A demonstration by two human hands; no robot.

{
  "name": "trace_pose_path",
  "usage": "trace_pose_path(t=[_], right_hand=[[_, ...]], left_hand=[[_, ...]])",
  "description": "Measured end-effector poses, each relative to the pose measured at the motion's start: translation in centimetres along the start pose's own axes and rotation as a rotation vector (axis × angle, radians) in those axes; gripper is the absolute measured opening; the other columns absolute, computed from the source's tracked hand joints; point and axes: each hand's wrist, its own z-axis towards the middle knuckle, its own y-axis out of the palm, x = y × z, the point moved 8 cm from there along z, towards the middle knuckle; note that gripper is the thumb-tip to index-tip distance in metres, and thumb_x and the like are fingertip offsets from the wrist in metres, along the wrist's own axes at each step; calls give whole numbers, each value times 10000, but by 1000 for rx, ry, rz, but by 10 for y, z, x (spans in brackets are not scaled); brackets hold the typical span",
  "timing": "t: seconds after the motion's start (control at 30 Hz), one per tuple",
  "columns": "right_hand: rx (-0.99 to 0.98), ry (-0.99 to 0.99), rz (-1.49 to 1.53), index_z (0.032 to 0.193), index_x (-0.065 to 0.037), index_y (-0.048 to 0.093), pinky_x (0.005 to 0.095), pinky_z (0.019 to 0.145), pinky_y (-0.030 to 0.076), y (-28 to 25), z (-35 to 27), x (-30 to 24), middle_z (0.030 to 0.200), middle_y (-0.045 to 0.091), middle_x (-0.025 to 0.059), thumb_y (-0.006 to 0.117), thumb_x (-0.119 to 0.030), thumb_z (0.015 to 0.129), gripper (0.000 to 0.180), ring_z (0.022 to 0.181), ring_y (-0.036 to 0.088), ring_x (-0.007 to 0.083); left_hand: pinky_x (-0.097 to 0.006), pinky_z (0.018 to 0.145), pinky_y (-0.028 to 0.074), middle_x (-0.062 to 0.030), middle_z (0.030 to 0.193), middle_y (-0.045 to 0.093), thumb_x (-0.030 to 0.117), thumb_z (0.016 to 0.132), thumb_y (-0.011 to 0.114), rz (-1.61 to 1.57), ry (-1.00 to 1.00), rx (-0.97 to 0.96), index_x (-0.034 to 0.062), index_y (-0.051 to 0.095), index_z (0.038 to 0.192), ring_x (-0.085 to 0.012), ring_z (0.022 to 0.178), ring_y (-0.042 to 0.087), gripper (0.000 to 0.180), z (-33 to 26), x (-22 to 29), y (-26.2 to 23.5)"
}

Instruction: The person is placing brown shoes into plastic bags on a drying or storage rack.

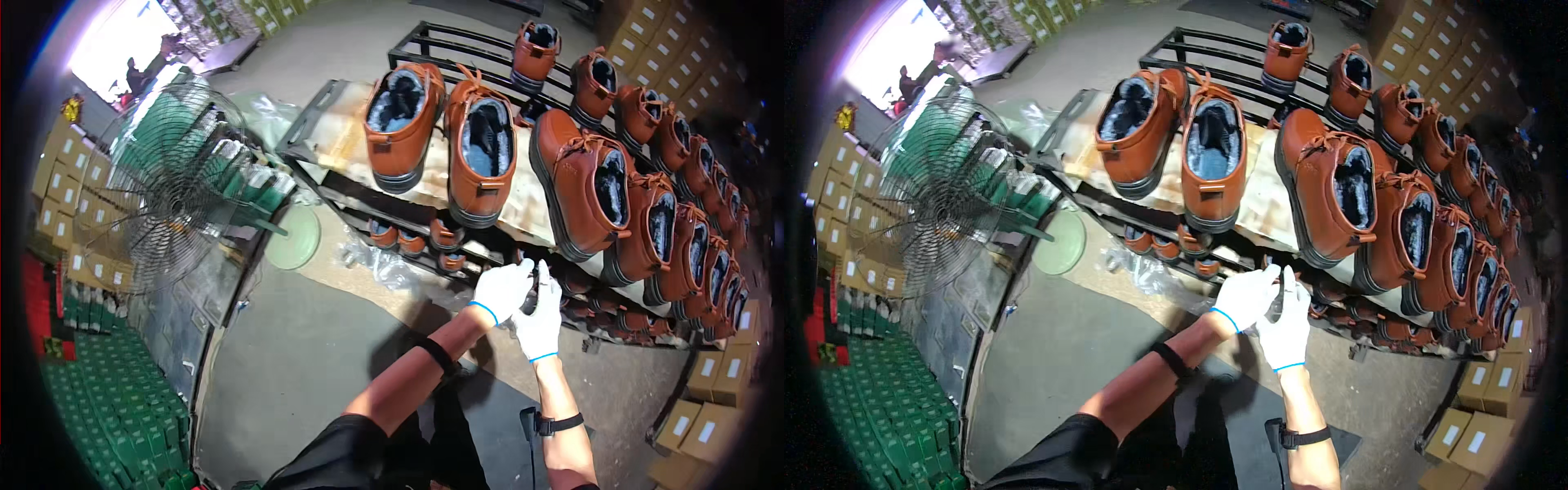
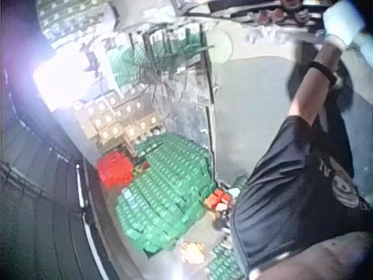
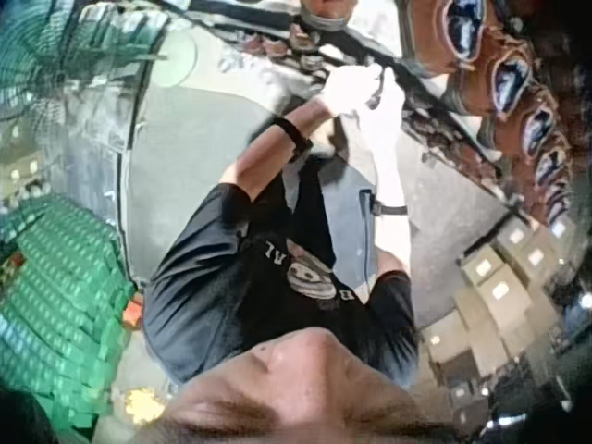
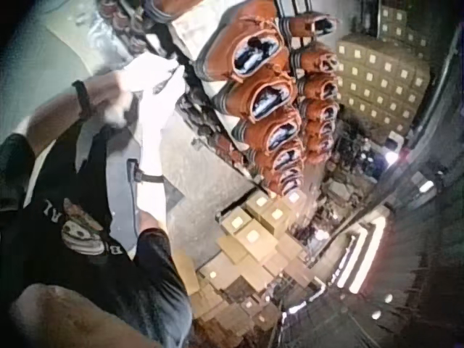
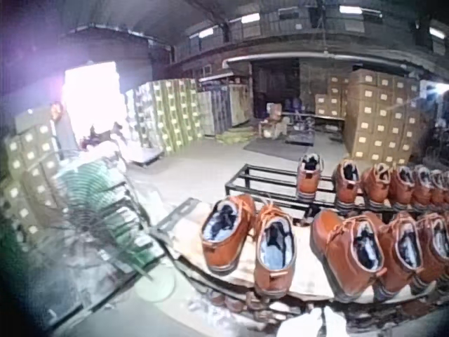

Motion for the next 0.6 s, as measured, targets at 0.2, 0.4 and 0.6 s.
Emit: trace_pose_path(t=[0.2, 0.4, 0.6], right_hand=[[8, -215, -15, 1619, -109, 453, 481, 1121, 501, 1, -21, -19, 1431, 564, 243, 760, -71, 857, 822, 1340, 566, 446], [-23, 139, 219, 1052, -33, 738, 384, 753, 564, -36, -29, -44, 977, 739, 121, 814, -72, 808, 258, 798, 695, 243], [18, 91, 131, 990, 11, 772, 432, 816, 585, -63, -39, -49, 979, 758, 135, 691, -141, 884, 202, 909, 735, 301]], left_hand=[[-511, 919, 593, -259, 1199, 740, 257, 1032, 626, -444, -132, -14, 58, 343, 1633, -447, 1064, 733, 694, -29, 1, -10], [-399, 763, 609, -102, 930, 714, 95, 908, 756, -180, 418, -74, 77, 758, 1095, -289, 816, 734, 188, -129, -38, -57], [-452, 717, 595, -103, 906, 731, 227, 955, 690, -51, 29, 191, 104, 740, 1156, -302, 771, 737, 242, -83, -175, -168]])
